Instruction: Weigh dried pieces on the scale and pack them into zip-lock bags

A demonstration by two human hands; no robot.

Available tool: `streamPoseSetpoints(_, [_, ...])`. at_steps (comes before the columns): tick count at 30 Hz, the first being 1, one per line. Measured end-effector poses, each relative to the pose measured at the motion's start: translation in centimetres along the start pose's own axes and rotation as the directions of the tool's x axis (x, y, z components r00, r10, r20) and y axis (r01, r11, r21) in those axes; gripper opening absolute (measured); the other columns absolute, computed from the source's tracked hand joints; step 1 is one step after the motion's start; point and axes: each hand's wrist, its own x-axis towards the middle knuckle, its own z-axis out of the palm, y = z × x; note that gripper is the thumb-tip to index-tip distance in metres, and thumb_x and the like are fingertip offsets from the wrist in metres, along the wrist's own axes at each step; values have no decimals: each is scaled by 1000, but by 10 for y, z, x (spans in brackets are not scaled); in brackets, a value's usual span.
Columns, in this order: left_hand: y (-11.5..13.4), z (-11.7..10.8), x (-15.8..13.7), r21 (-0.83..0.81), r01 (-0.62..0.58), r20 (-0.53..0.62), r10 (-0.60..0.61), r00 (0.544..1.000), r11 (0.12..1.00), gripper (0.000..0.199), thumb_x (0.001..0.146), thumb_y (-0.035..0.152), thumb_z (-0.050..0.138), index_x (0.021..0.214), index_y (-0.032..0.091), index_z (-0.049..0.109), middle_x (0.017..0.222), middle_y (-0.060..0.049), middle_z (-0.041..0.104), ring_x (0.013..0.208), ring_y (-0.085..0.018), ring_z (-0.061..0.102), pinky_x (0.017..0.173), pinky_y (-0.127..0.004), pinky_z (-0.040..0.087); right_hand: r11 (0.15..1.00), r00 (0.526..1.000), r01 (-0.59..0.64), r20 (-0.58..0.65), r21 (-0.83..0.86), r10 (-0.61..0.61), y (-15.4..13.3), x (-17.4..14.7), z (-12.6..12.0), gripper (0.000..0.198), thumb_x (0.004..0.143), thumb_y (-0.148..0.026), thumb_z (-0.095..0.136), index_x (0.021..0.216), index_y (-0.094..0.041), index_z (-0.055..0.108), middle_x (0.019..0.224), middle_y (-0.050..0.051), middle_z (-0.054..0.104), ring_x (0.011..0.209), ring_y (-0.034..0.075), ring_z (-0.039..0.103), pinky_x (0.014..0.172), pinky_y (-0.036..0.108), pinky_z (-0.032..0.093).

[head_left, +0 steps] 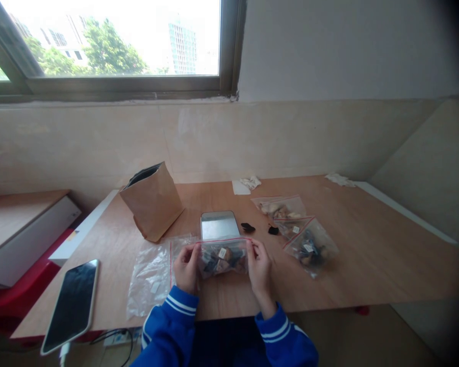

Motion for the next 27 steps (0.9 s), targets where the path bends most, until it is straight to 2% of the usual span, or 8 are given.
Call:
streamPoseSetpoints(6, [-3,0,-1,-43,1,65,2,998,999,28,77,43,66,82,15,67,74,-2,67,71,-15,61,68,-25,47,990,995,-87,-33,111,92,5,3,1,42,82,-56,54,93,-16,63,86,10,73,80,23,69,73,33,51])
streamPoseSetpoints(11, [-3,0,-1,-84,-1,83,8,996,996,27,76,40,67,86,16,68,80,-4,68,77,-16,62,73,-27,47,994,991,-96,-91,56,101,2,2,-1,44,81,-56,56,95,-15,67,91,10,72,80,22,66,72,32,49])
streamPoseSetpoints(15, [0,0,1,-104,2,67,5,998,995,25,75,39,68,83,15,67,78,-3,67,77,-16,61,74,-27,47,987,987,-143,-63,79,149,-3,1,-3,46,84,-56,52,93,-14,69,88,10,73,78,22,65,71,32,48])
streamPoseSetpoints(27, [0,0,4,-112,-12,23,15,1000,994,23,71,37,71,74,15,67,73,-2,67,73,-15,60,71,-26,47,994,997,-60,-37,96,63,-4,4,-3,42,87,-53,48,87,-16,67,88,10,72,83,22,66,79,34,48])
